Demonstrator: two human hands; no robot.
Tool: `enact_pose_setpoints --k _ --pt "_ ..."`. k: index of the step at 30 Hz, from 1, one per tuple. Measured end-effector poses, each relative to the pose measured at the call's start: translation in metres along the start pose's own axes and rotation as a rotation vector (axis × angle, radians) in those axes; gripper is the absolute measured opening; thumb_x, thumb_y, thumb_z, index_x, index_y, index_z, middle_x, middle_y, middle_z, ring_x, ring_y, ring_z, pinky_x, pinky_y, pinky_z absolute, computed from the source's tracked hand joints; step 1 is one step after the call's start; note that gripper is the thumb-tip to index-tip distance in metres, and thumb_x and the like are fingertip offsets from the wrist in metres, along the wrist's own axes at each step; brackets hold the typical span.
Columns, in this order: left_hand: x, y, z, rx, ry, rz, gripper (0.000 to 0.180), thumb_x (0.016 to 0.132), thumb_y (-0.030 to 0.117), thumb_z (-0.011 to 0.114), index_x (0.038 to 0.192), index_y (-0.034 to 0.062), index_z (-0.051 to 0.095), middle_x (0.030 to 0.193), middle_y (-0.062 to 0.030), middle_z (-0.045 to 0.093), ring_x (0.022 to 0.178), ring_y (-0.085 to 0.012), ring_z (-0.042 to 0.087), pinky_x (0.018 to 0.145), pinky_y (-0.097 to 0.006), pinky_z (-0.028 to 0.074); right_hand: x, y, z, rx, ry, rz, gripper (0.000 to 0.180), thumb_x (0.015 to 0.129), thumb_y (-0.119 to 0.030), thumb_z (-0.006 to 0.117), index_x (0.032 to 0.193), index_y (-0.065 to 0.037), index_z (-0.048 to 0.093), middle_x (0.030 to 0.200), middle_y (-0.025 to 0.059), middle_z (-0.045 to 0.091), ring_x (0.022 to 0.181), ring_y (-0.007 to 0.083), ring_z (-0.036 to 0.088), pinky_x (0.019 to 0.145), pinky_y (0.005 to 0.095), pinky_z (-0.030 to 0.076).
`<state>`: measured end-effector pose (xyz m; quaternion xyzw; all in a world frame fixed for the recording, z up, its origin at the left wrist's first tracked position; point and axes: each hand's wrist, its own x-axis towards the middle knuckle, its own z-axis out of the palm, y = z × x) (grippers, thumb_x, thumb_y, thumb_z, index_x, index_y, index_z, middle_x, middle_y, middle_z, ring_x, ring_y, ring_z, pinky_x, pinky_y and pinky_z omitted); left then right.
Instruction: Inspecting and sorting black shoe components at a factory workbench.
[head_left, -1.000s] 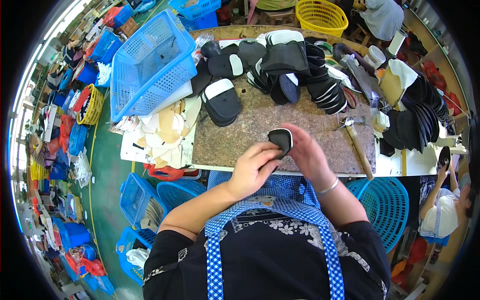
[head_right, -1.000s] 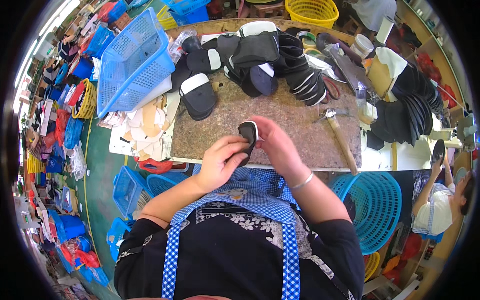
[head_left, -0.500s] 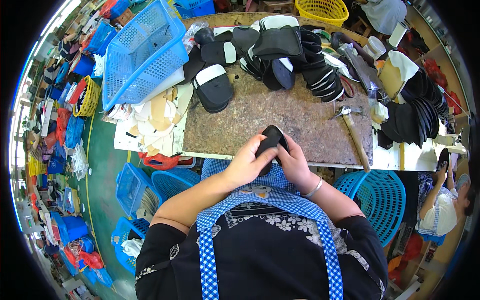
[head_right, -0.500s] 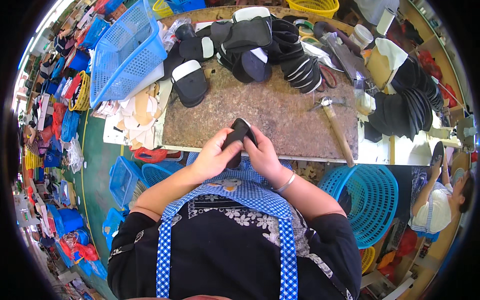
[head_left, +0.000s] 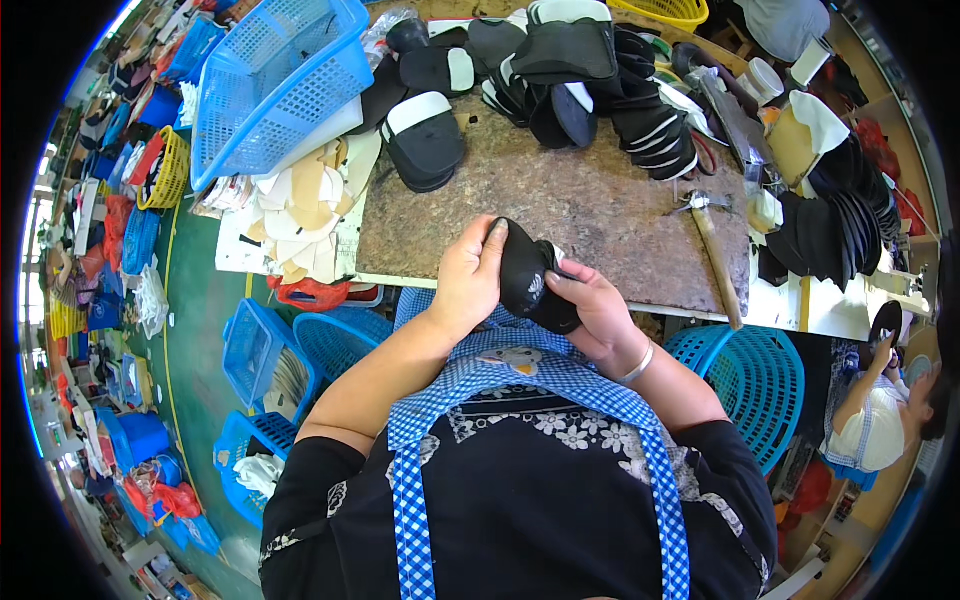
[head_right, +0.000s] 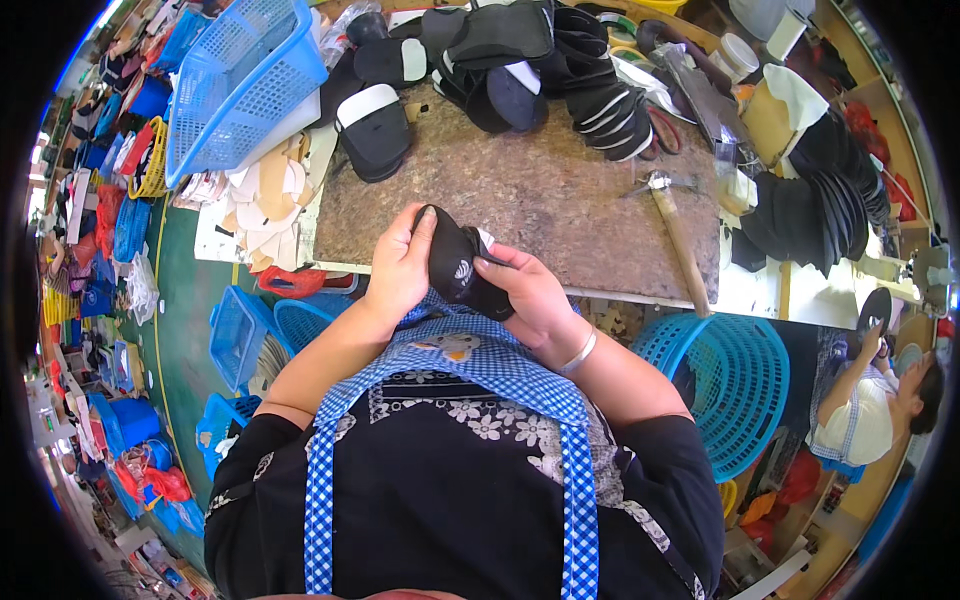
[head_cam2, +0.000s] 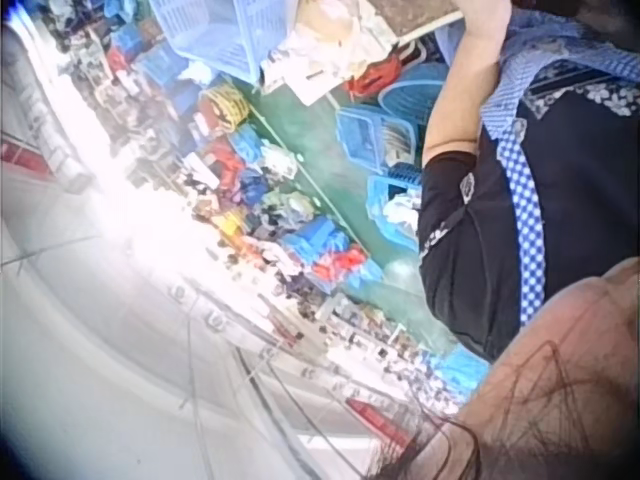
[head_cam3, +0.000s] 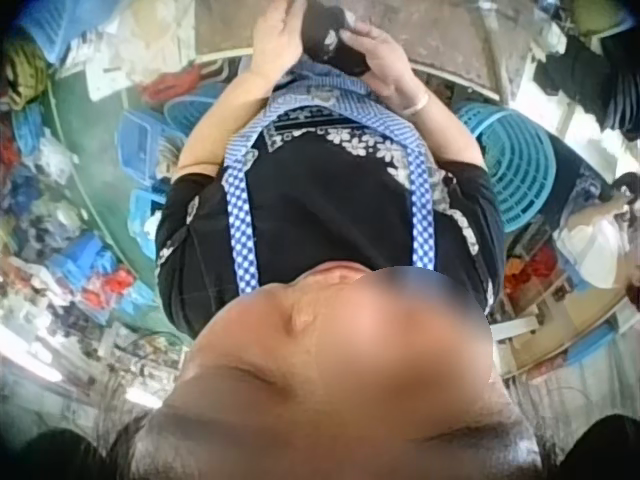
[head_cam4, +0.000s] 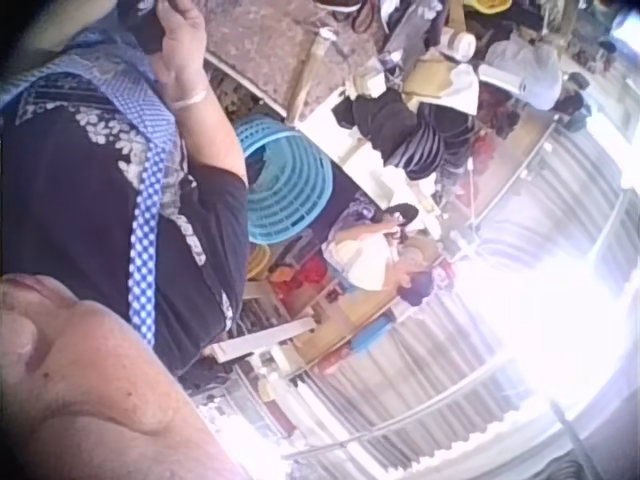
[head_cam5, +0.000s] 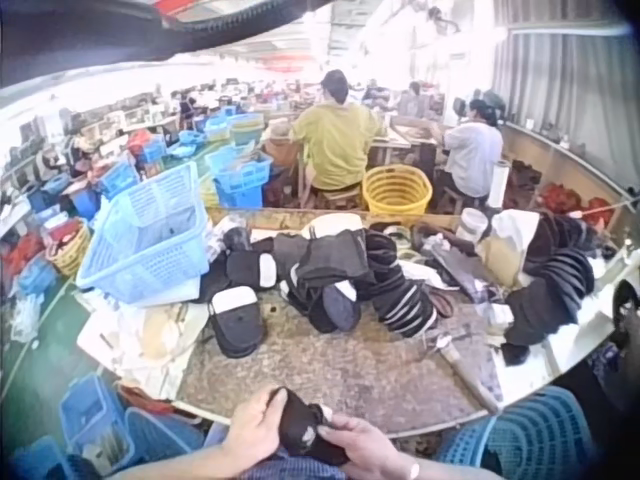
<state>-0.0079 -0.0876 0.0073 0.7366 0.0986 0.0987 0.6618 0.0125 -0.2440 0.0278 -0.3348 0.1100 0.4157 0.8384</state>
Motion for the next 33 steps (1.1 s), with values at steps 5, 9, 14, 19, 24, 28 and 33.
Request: enact_pose_setpoints --k 5,9,14,19,24,28,33 --pt "0.001 0.014 -0.006 0.152 -0.021 0.05 0.018 0.09 0.018 0.046 0.093 0.0019 0.053 0.074 -0.0089 0.056 0.067 -0.0159 0.054 0.063 -0.026 0.042 -0.01 -0.003 -0.004 -0.115 -0.236 0.104 0.021 0.087 -0.01 0.048 0.103 0.003 0.054 0.094 0.009 0.061 0.086 0.015 0.059 0.081 0.0293 0.046" --pt "0.006 0.014 -0.007 -0.186 -0.049 -0.182 0.02 0.09 0.018 0.044 0.095 0.0013 0.052 0.075 -0.0096 0.056 0.069 -0.0172 0.054 0.065 -0.027 0.042 -0.005 -0.002 0.01 -0.121 -0.11 0.16 0.024 0.084 -0.009 0.055 0.103 0.005 0.053 0.092 0.0091 0.061 0.084 0.0148 0.059 0.077 0.0267 0.047" --pt "0.006 0.011 -0.004 0.092 0.015 0.06 0.02 0.089 0.018 0.045 0.094 0.001 0.053 0.075 -0.011 0.057 0.068 -0.0198 0.054 0.064 -0.03 0.043 -0.006 0.002 0.011 -0.14 -0.132 0.087 0.027 0.078 -0.002 0.06 0.104 0.003 0.054 0.091 0.0069 0.061 0.082 0.0128 0.058 0.077 0.0254 0.047" --pt "0.012 -0.006 -0.009 0.067 -0.162 0.007 0.018 0.089 0.017 0.046 0.093 0.0013 0.053 0.072 -0.0014 0.053 0.068 -0.0078 0.048 0.061 -0.023 0.04 -0.003 0.009 0.001 -0.103 -0.228 0.062 0.028 0.077 0.0 0.061 0.104 0.001 0.055 0.091 0.0044 0.061 0.082 0.0112 0.057 0.079 0.0247 0.045" --pt "0.002 0.001 -0.008 0.078 -0.003 0.059 0.018 0.087 0.017 0.048 0.092 0.0016 0.054 0.071 -0.0126 0.057 0.065 -0.02 0.056 0.061 -0.029 0.043 0.0 0.002 0.013 0.006 -0.122 0.202 0.025 0.079 -0.001 0.059 0.103 0.0 0.055 0.093 0.006 0.061 0.087 0.0132 0.057 0.081 0.0261 0.045" --pt "-0.001 0.004 -0.007 0.274 0.004 0.148 0.016 0.086 0.017 0.049 0.091 0.0025 0.055 0.074 -0.0147 0.058 0.066 -0.0243 0.058 0.061 -0.03 0.044 0.0 0.013 0.003 -0.038 -0.222 0.095 0.021 0.08 -0.002 0.057 0.101 0.0 0.055 0.094 0.0082 0.061 0.089 0.0152 0.057 0.082 0.0275 0.044" --pt "-0.002 -0.011 -0.006 0.218 -0.198 0.027 0.015 0.088 0.015 0.047 0.092 0.0028 0.054 0.072 -0.0088 0.055 0.067 -0.0142 0.051 0.063 -0.027 0.042 -0.001 0.013 0.003 -0.049 -0.254 0.076 0.019 0.08 -0.004 0.058 0.099 -0.001 0.056 0.09 0.0071 0.061 0.083 0.0148 0.058 0.078 0.0275 0.046"
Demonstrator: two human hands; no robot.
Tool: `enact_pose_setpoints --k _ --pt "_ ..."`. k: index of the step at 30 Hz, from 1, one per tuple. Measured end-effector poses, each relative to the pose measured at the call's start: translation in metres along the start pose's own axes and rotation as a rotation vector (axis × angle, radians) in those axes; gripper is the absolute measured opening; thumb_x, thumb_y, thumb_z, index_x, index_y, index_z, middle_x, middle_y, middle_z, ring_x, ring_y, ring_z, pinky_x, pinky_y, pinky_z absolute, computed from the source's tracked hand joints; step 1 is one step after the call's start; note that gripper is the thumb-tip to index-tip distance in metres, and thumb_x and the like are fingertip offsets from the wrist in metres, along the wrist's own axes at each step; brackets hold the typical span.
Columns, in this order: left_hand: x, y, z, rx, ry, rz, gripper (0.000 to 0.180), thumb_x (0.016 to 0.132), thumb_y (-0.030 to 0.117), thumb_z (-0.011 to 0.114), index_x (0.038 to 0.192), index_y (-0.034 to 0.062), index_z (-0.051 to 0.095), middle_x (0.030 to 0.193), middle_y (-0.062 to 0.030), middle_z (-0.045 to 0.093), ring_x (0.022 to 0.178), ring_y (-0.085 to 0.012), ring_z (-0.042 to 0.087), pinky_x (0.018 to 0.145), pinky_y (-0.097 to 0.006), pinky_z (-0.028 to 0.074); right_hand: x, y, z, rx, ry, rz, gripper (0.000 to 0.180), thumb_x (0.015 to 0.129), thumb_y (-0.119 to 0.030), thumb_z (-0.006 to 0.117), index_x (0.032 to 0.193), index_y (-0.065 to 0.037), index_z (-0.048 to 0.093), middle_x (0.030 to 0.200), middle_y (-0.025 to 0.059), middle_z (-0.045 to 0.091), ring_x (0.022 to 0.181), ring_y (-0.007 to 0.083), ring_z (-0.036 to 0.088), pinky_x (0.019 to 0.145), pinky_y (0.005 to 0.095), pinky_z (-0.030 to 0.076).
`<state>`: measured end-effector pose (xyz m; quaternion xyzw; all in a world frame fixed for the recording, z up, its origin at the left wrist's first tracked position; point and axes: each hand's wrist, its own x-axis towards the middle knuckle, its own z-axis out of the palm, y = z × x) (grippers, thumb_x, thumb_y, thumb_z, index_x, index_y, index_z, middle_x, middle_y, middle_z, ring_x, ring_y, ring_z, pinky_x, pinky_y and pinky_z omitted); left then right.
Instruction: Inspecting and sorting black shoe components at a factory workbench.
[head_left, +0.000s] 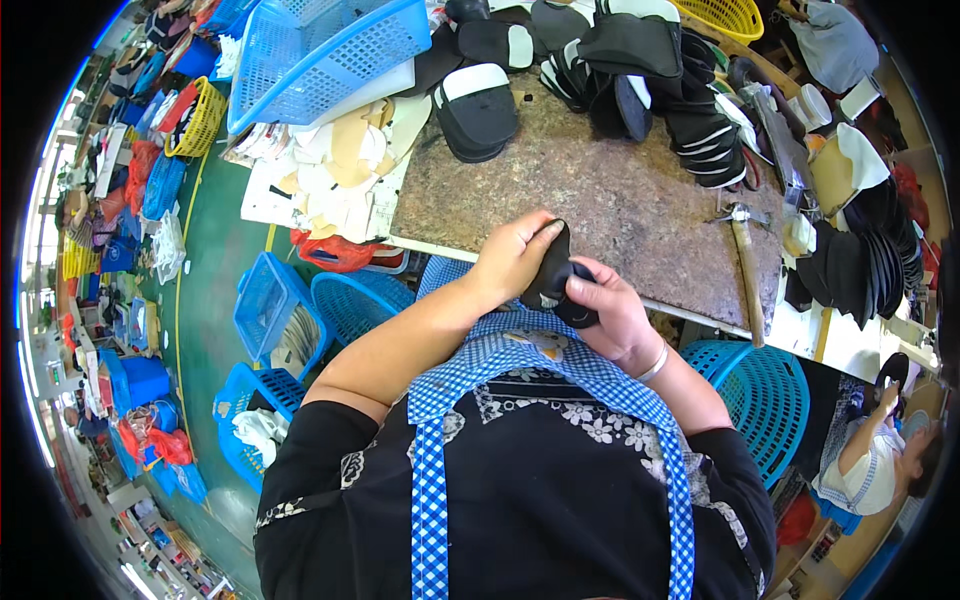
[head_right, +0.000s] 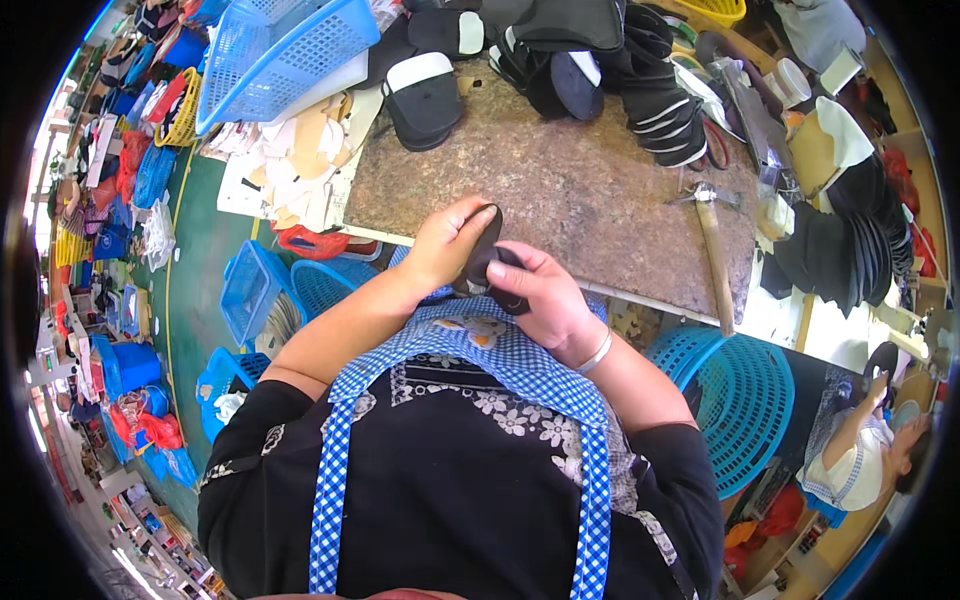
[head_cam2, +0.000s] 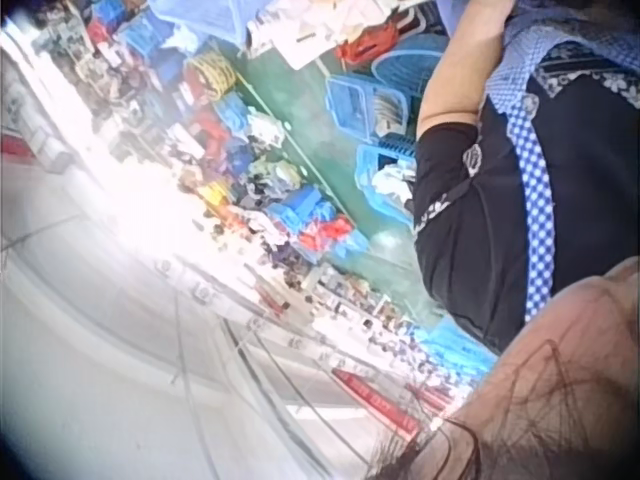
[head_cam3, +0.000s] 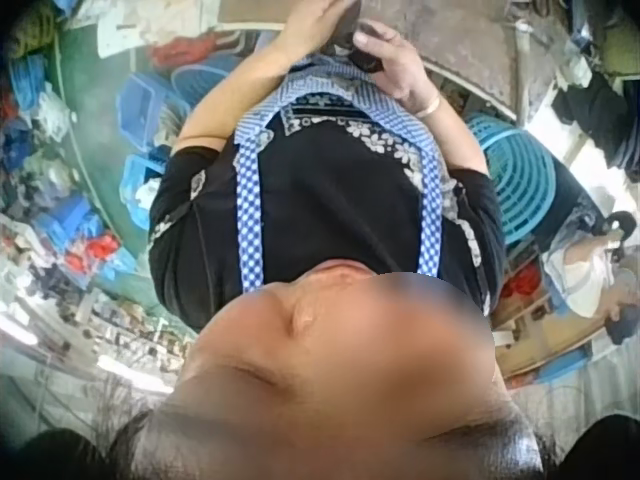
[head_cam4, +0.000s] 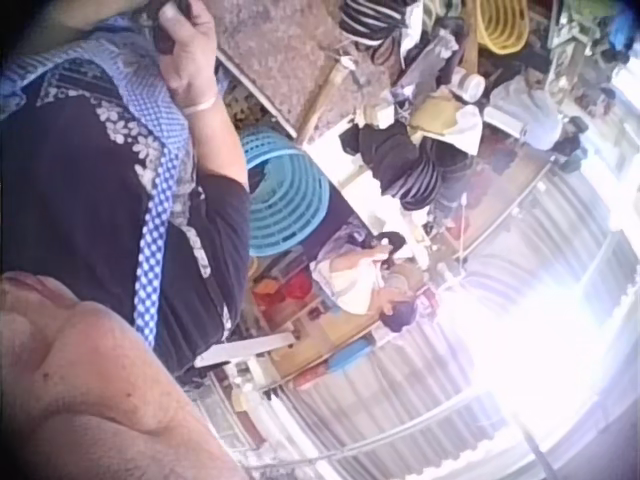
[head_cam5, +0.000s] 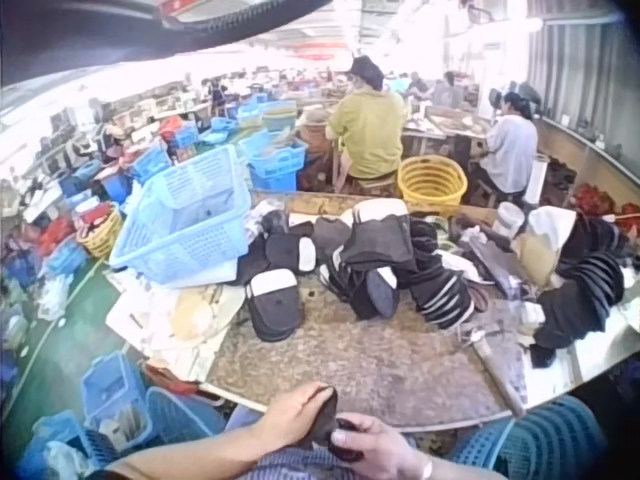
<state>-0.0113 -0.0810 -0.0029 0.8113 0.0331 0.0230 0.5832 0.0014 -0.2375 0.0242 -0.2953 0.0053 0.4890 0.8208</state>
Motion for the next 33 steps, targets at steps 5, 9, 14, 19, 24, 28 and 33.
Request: enact_pose_setpoints --k 5,9,14,19,24,28,33 --pt "-0.005 -0.003 0.001 -0.076 0.128 -0.047 0.018 0.09 0.017 0.045 0.091 0.0011 0.054 0.071 -0.0061 0.055 0.068 -0.0116 0.051 0.063 -0.026 0.042 0.007 -0.008 0.004 -0.003 0.225 0.058 0.018 0.079 -0.005 0.06 0.096 -0.001 0.055 0.087 0.0061 0.06 0.079 0.0146 0.058 0.072 0.0265 0.047" --pt "-0.005 0.009 0.0 0.001 0.337 0.091 0.014 0.088 0.015 0.047 0.088 0.0023 0.053 0.071 -0.0156 0.057 0.064 -0.027 0.058 0.058 -0.032 0.045 0.004 -0.009 0.008 -0.04 0.23 0.068 0.022 0.076 -0.002 0.063 0.096 -0.001 0.055 0.085 0.0056 0.06 0.077 0.0147 0.058 0.072 0.0265 0.047" --pt "-0.005 0.015 -0.003 0.034 0.362 0.166 0.013 0.087 0.014 0.048 0.088 0.0025 0.054 0.071 -0.0158 0.057 0.064 -0.0299 0.058 0.058 -0.033 0.045 0.004 -0.009 0.003 -0.05 0.177 0.071 0.024 0.073 0.001 0.064 0.095 0.0 0.056 0.084 0.0052 0.06 0.077 0.0143 0.057 0.073 0.0264 0.047" --pt "0.004 0.0 0.004 0.058 0.14 0.137 0.017 0.088 0.016 0.049 0.091 0.0007 0.055 0.073 -0.0123 0.057 0.067 -0.0199 0.056 0.061 -0.029 0.043 0.005 -0.002 -0.006 -0.039 0.052 0.03 0.028 0.073 0.002 0.063 0.099 -0.001 0.056 0.087 0.0046 0.06 0.082 0.0144 0.057 0.078 0.0275 0.045" --pt "0.016 0.002 -0.004 -0.054 -0.008 -0.08 0.022 0.089 0.021 0.048 0.094 0.0004 0.055 0.076 -0.0074 0.058 0.068 -0.0136 0.055 0.059 -0.027 0.044 0.0 -0.02 0.016 -0.312 -0.033 -0.196 0.045 0.07 0.0 0.067 0.11 0.0 0.046 0.093 0.005 0.057 0.09 0.0138 0.054 0.083 0.0278 0.042" --pt "0.023 0.023 -0.01 -0.65 -0.024 -0.416 0.023 0.089 0.021 0.047 0.096 -0.0002 0.053 0.076 -0.0057 0.058 0.059 -0.0099 0.055 0.049 -0.023 0.044 0.006 -0.021 0.018 -0.559 0.166 -0.285 0.022 0.08 -0.003 0.059 0.099 -0.002 0.047 0.089 0.0025 0.056 0.081 0.0088 0.053 0.072 0.0221 0.044" --pt "0.027 0.024 -0.013 -0.396 0.014 -0.296 0.024 0.09 0.021 0.045 0.093 0.0001 0.054 0.072 -0.0059 0.057 0.059 -0.0092 0.054 0.049 -0.023 0.043 0.007 -0.023 0.017 -0.338 0.1 -0.221 0.019 0.087 -0.009 0.05 0.104 0.0 0.046 0.093 0.0049 0.056 0.084 0.0102 0.055 0.075 0.0233 0.045"
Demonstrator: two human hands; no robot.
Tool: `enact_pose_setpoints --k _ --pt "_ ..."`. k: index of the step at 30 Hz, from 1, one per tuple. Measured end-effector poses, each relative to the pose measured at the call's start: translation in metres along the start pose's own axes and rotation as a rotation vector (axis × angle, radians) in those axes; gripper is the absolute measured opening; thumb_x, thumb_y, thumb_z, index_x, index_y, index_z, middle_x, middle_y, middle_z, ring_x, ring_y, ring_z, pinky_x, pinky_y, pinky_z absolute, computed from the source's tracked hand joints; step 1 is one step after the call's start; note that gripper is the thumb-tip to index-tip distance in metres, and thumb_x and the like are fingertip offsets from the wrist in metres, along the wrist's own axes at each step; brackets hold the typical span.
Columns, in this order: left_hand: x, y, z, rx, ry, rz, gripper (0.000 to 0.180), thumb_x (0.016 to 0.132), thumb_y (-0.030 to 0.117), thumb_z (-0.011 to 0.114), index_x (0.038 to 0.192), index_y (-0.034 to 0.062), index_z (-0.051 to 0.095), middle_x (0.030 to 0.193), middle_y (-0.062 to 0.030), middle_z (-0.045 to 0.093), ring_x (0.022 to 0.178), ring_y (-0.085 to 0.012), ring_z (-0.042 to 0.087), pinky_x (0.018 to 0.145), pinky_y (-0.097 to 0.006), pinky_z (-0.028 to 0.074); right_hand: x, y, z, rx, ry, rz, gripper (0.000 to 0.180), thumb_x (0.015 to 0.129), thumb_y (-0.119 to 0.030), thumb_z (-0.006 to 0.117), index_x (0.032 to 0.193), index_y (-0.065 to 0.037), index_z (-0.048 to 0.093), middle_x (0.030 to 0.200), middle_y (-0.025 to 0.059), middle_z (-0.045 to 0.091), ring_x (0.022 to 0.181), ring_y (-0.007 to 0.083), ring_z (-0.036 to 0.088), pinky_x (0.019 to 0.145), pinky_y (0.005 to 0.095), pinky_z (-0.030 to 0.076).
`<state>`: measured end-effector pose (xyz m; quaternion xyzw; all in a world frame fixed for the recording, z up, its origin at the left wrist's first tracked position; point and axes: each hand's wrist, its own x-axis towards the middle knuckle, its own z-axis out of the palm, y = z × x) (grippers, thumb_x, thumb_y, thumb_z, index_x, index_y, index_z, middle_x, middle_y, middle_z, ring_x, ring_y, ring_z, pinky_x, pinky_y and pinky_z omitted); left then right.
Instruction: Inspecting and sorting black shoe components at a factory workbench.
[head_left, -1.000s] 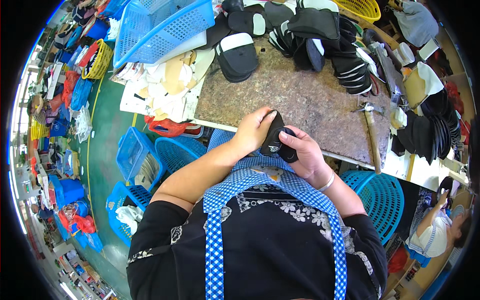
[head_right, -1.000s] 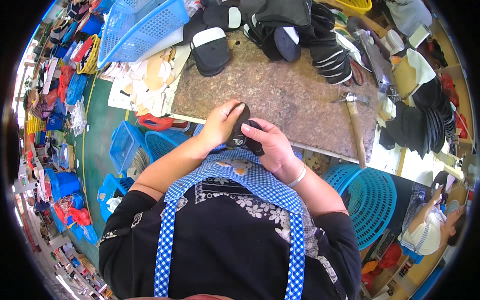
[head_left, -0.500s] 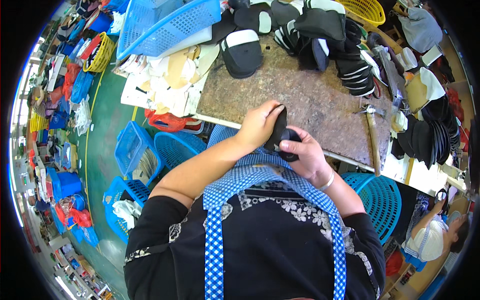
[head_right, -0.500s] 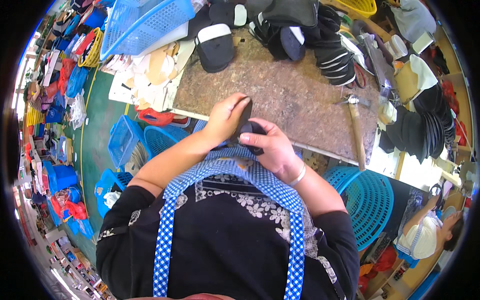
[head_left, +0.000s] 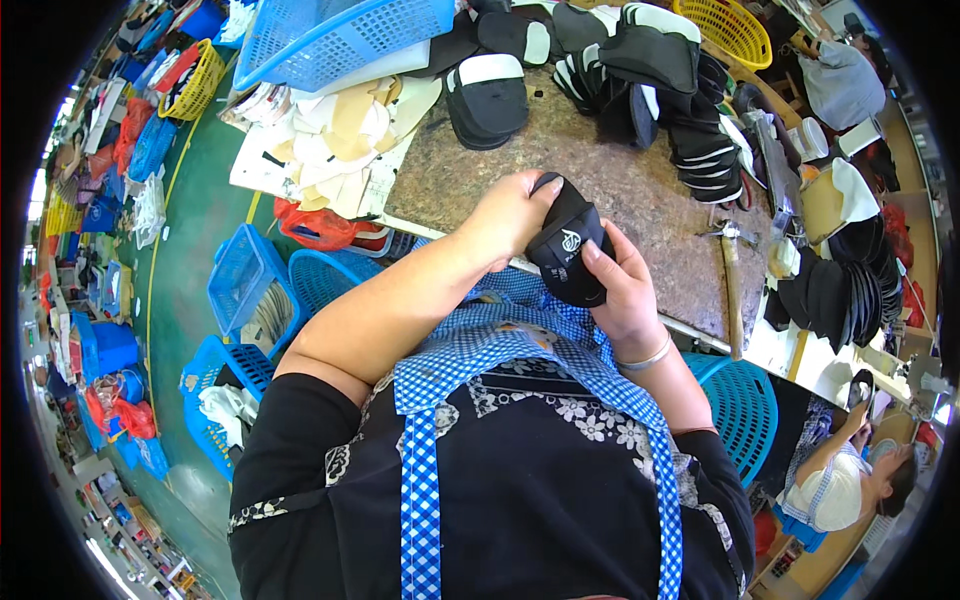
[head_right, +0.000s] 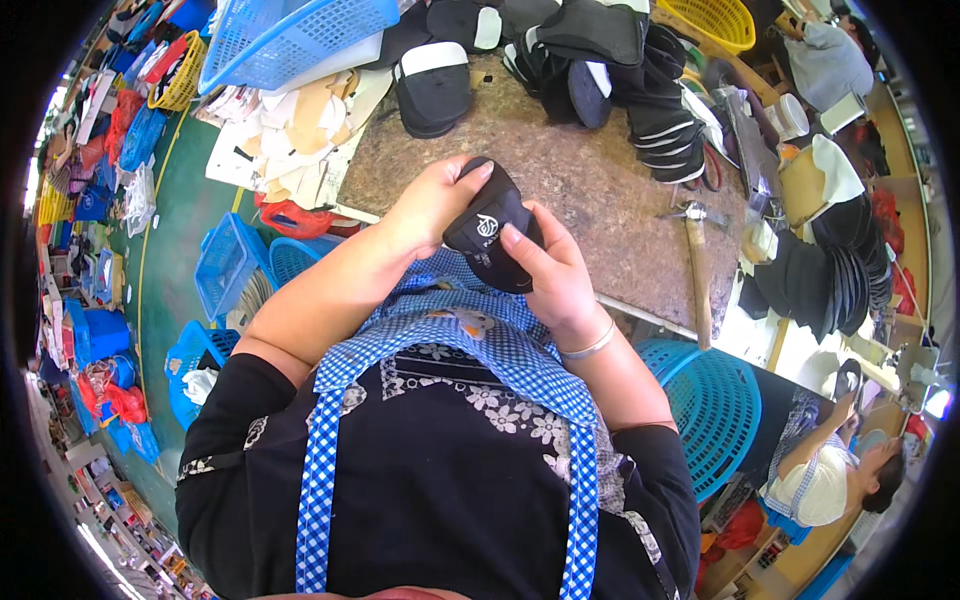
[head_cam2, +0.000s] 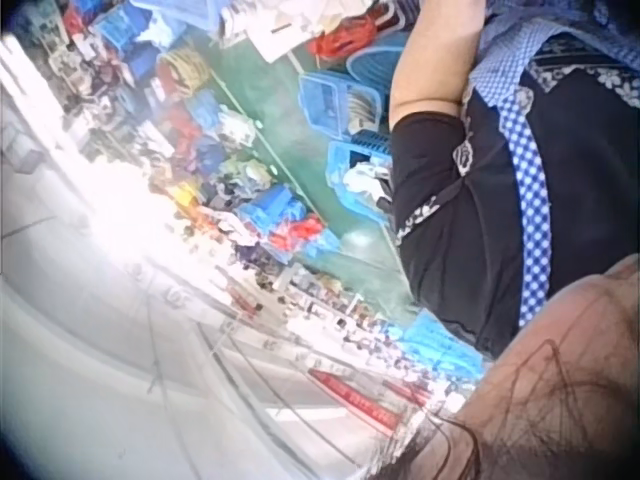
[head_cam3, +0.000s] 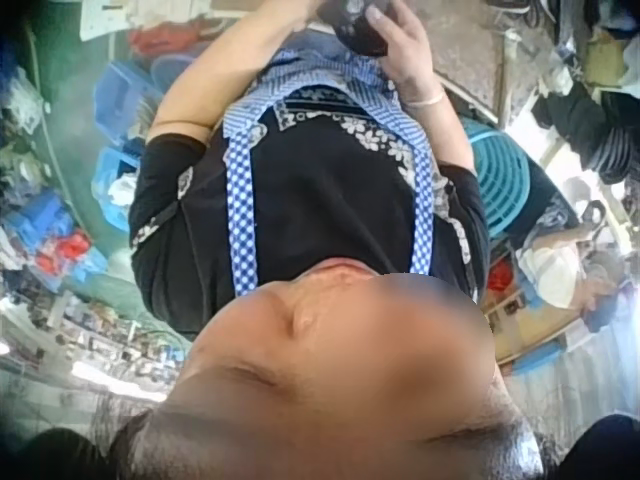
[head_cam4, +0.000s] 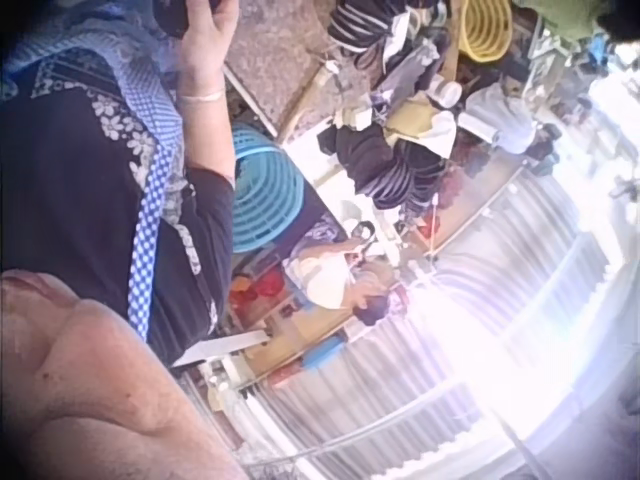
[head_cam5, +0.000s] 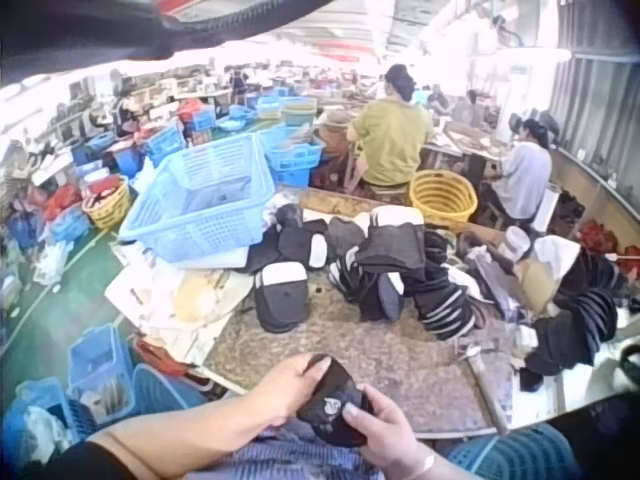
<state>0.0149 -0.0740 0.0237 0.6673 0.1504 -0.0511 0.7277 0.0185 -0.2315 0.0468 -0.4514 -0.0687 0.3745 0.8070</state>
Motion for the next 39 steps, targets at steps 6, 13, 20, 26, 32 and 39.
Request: enact_pose_setpoints --k 6,13,20,26,32,39 --pt "0.016 0.002 -0.003 0.364 0.119 0.139 0.029 0.087 0.025 0.047 0.089 -0.002 0.056 0.068 -0.0119 0.058 0.062 -0.0179 0.057 0.057 -0.03 0.044 0.002 0.006 0.001 0.088 -0.017 0.161 0.03 0.088 -0.014 0.046 0.113 0.003 0.044 0.099 0.0095 0.057 0.088 0.015 0.057 0.077 0.0266 0.047" --pt "0.033 -0.01 -0.001 0.487 -0.092 0.115 0.03 0.083 0.028 0.054 0.086 -0.0006 0.059 0.071 -0.0113 0.06 0.063 -0.0148 0.054 0.058 -0.029 0.043 0.003 0.007 -0.001 0.225 -0.061 0.267 0.033 0.086 -0.02 0.049 0.112 0.002 0.047 0.098 0.0105 0.059 0.086 0.0176 0.059 0.076 0.0297 0.048" --pt "0.0 0.005 -0.021 0.177 -0.048 0.202 0.025 0.082 0.017 0.059 0.103 0.0028 0.055 0.097 -0.0039 0.057 0.087 -0.0117 0.054 0.076 -0.026 0.044 0.004 -0.007 -0.002 0.264 -0.039 0.059 0.039 0.086 -0.022 0.049 0.117 0.0 0.043 0.104 0.0121 0.056 0.092 0.0211 0.057 0.083 0.0341 0.046" --pt "-0.035 0.025 -0.017 0.184 -0.1 0.716 0.034 0.073 0.005 0.066 0.105 0.0016 0.056 0.099 -0.0073 0.058 0.09 -0.0163 0.055 0.079 -0.026 0.042 -0.002 -0.008 0.004 0.256 -0.008 -0.068 0.027 0.089 -0.012 0.046 0.115 -0.004 0.045 0.105 0.0074 0.056 0.095 0.0155 0.055 0.081 0.0303 0.046" --pt "-0.044 0.028 -0.022 0.286 -0.046 0.735 0.036 0.064 -0.001 0.071 0.098 -0.0006 0.059 0.092 -0.0096 0.059 0.085 -0.0155 0.056 0.072 -0.025 0.044 -0.009 -0.001 -0.002 -0.177 0.128 -0.324 0.024 0.083 -0.009 0.058 0.104 -0.003 0.048 0.093 0.0019 0.055 0.088 0.0106 0.053 0.078 0.0242 0.043" --pt "-0.051 0.035 -0.019 0.099 -0.173 0.575 0.031 0.066 -0.002 0.07 0.095 0.0004 0.059 0.09 -0.0088 0.059 0.08 -0.0141 0.057 0.067 -0.024 0.044 -0.003 -0.042 -0.003 -0.768 -0.078 -0.565 0.036 0.069 -0.01 0.07 0.101 0.0 0.057 0.099 0.0093 0.055 0.091 0.0171 0.052 0.078 0.0282 0.041"
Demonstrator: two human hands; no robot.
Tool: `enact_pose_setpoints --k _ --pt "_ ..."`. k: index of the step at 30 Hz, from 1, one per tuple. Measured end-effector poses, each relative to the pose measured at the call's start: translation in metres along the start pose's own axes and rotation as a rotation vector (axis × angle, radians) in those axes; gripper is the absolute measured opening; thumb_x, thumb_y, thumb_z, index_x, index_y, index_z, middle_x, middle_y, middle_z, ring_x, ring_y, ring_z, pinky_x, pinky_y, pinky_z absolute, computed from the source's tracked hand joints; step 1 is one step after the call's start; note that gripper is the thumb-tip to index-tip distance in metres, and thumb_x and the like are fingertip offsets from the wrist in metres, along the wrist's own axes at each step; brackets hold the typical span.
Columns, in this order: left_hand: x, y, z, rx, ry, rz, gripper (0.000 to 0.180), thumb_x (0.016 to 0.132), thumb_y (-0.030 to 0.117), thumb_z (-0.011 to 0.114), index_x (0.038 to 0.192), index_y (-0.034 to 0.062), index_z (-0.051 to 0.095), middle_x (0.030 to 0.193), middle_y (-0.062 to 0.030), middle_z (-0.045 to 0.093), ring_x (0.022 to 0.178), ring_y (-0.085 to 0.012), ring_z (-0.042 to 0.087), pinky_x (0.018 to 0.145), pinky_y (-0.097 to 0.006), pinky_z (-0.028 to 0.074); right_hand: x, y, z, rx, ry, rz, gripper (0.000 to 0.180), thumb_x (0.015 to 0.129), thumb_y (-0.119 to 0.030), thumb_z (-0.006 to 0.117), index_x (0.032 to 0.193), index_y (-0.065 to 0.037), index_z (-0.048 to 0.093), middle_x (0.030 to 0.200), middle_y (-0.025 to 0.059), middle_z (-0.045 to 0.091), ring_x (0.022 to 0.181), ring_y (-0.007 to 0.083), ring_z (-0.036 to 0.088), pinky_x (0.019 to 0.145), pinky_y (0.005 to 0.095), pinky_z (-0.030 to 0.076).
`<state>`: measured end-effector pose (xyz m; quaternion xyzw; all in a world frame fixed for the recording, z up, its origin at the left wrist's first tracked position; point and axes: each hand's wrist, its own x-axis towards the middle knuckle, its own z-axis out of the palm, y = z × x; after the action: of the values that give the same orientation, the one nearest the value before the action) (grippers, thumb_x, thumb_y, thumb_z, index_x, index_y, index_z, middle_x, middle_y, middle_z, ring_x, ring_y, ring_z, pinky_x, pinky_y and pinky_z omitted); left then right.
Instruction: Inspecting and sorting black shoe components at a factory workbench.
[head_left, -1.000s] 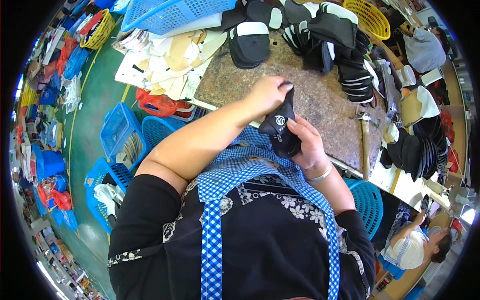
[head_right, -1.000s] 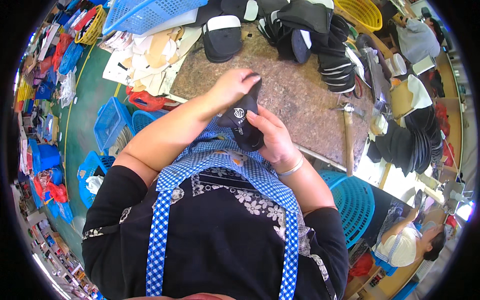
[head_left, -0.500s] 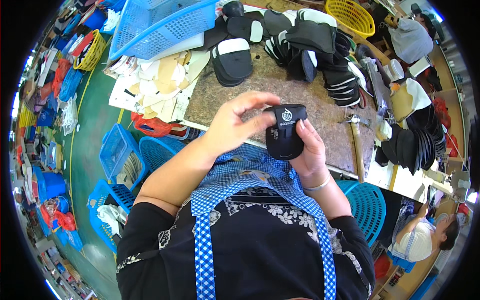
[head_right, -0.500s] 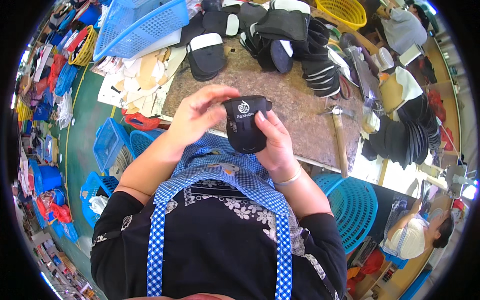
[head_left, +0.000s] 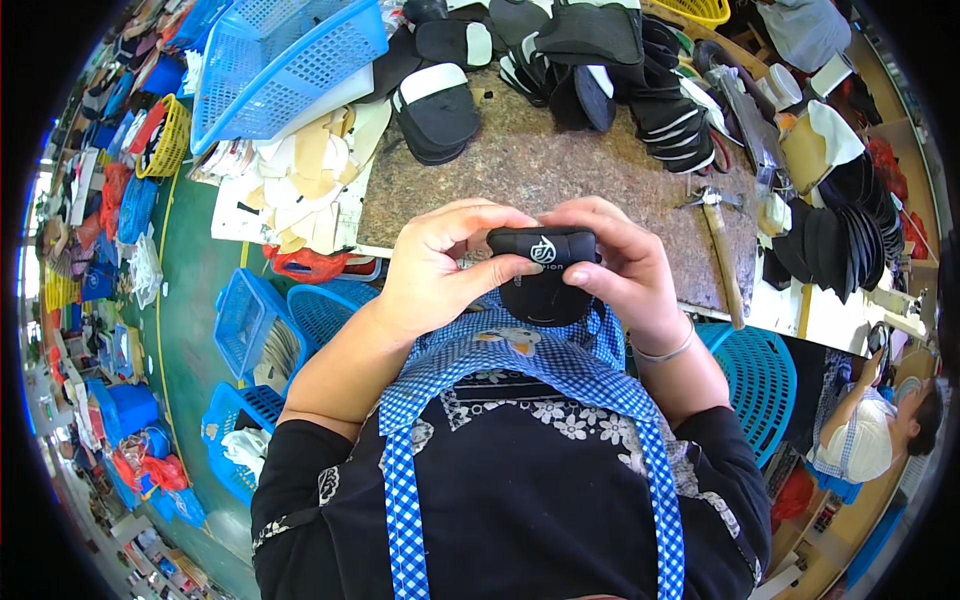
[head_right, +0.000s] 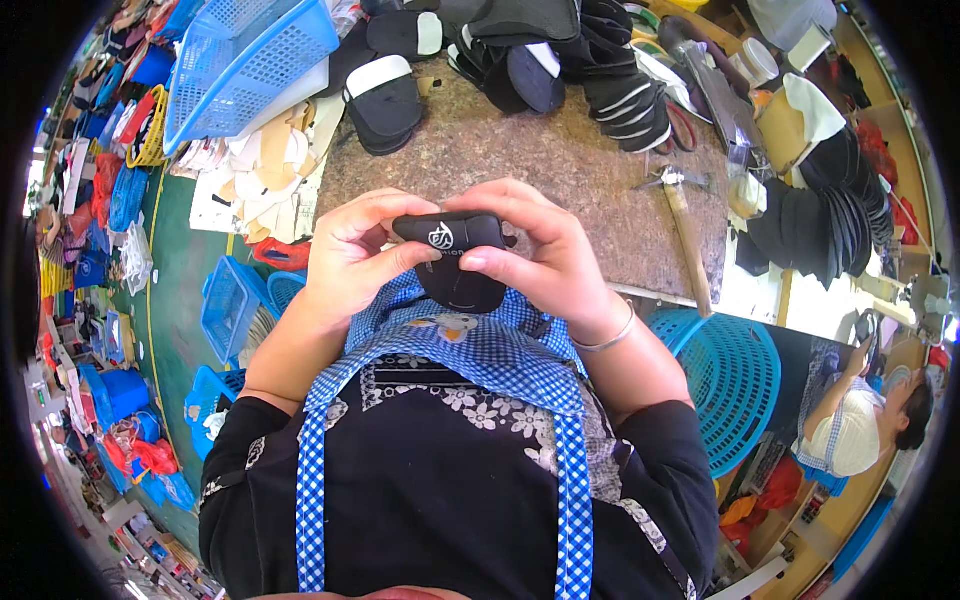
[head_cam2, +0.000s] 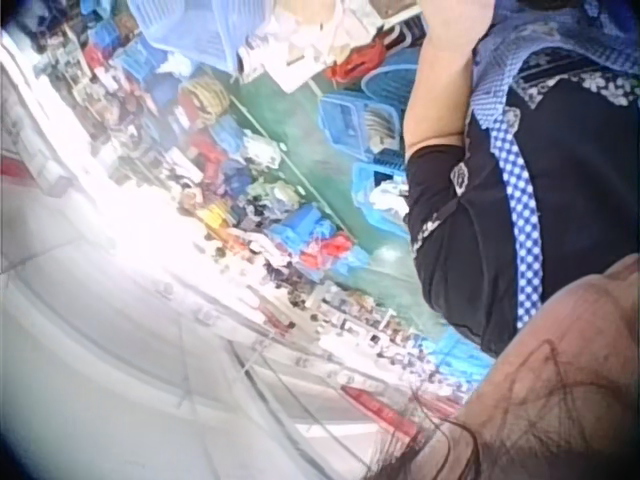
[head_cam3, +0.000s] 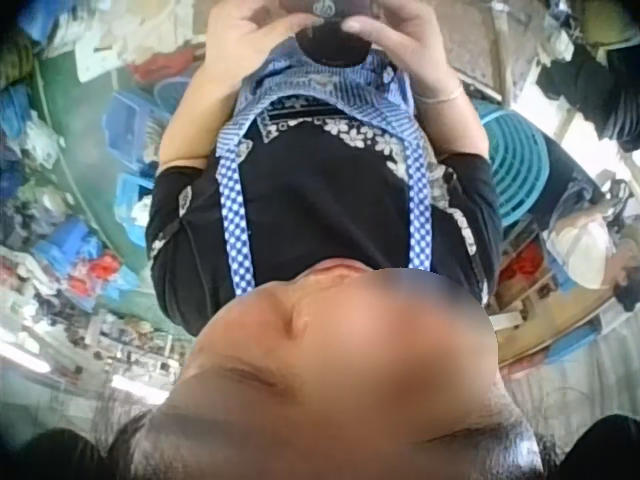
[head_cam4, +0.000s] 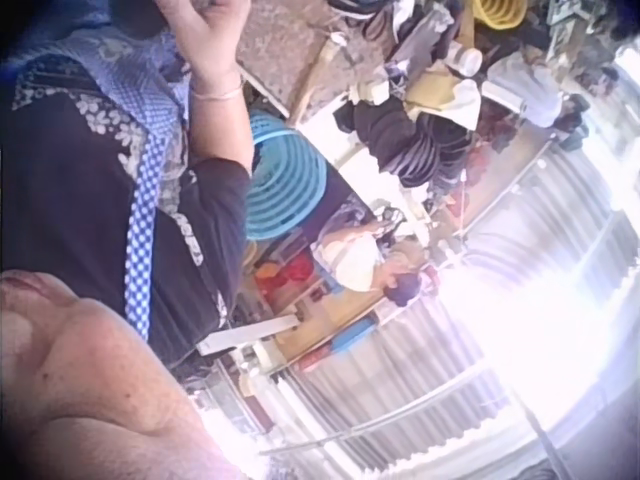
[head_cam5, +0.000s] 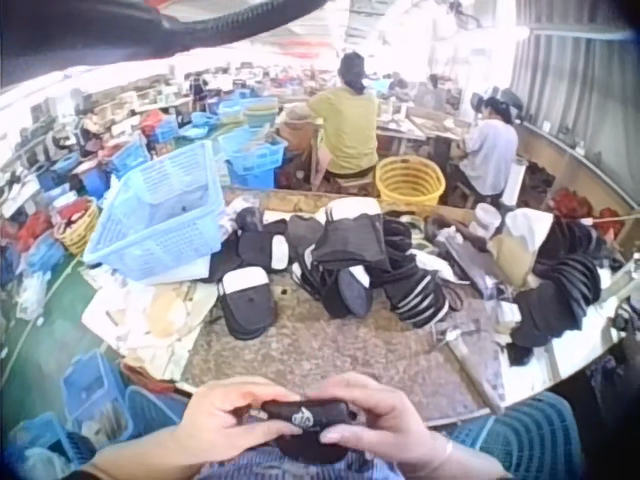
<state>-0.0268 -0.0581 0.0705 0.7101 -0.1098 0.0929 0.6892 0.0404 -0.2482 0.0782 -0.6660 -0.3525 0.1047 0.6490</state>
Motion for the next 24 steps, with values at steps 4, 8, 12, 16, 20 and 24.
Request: enact_pose_setpoints --k 4,8,12,16,20,24 --pt "0.0 0.001 0.001 0.018 0.004 0.079 0.026 0.068 0.0 0.069 0.092 0.0024 0.06 0.086 -0.0067 0.061 0.074 -0.0115 0.056 0.061 -0.022 0.043 0.0 0.0 0.006 0.232 -0.067 0.078 0.024 0.075 -0.003 0.063 0.097 0.003 0.06 0.094 0.0105 0.059 0.089 0.0166 0.055 0.08 0.028 0.042" --pt "-0.004 -0.001 0.005 0.077 0.046 0.113 0.023 0.068 -0.002 0.068 0.09 0.002 0.06 0.087 -0.0058 0.06 0.074 -0.011 0.056 0.063 -0.022 0.043 -0.005 -0.002 0.015 0.356 -0.012 0.126 0.02 0.078 0.0 0.059 0.098 0.004 0.059 0.094 0.0097 0.059 0.089 0.0138 0.055 0.079 0.0256 0.043" --pt "-0.006 0.003 0.012 -0.259 0.055 -0.13 0.019 0.073 -0.003 0.064 0.09 0.0021 0.058 0.086 -0.0028 0.057 0.076 -0.0085 0.054 0.066 -0.02 0.042 -0.008 -0.001 0.025 0.649 0.082 0.302 0.017 0.081 0.002 0.055 0.098 0.004 0.057 0.095 0.0076 0.059 0.088 0.0117 0.055 0.079 0.0246 0.044" --pt "-0.005 0.011 0.017 -0.58 0.086 -0.31 0.016 0.078 -0.003 0.061 0.092 0.0021 0.056 0.085 -0.0007 0.054 0.077 -0.0062 0.052 0.067 -0.018 0.041 -0.01 0.003 0.026 0.464 0.115 0.205 0.018 0.081 0.001 0.055 0.099 0.003 0.057 0.097 0.0065 0.058 0.089 0.0113 0.055 0.08 0.0249 0.044" --pt "-0.004 0.003 0.015 -0.375 0.114 -0.17 0.015 0.077 -0.002 0.062 0.091 0.0012 0.056 0.084 -0.0016 0.052 0.075 -0.0063 0.051 0.066 -0.018 0.041 -0.008 -0.004 0.029 0.46 0.107 0.291 0.019 0.081 0.001 0.057 0.099 0.003 0.057 0.098 0.006 0.057 0.09 0.0112 0.054 0.08 0.0247 0.044" --pt "-0.002 -0.002 0.017 -0.269 0.122 -0.034 0.015 0.077 -0.002 0.062 0.09 0.0007 0.056 0.083 -0.0027 0.051 0.074 -0.0061 0.05 0.065 -0.018 0.04 -0.007 -0.003 0.03 0.51 0.122 0.284 0.019 0.08 0.001 0.058 0.098 0.003 0.058 0.097 0.0055 0.057 0.09 0.0107 0.053 0.079 0.0243 0.044"
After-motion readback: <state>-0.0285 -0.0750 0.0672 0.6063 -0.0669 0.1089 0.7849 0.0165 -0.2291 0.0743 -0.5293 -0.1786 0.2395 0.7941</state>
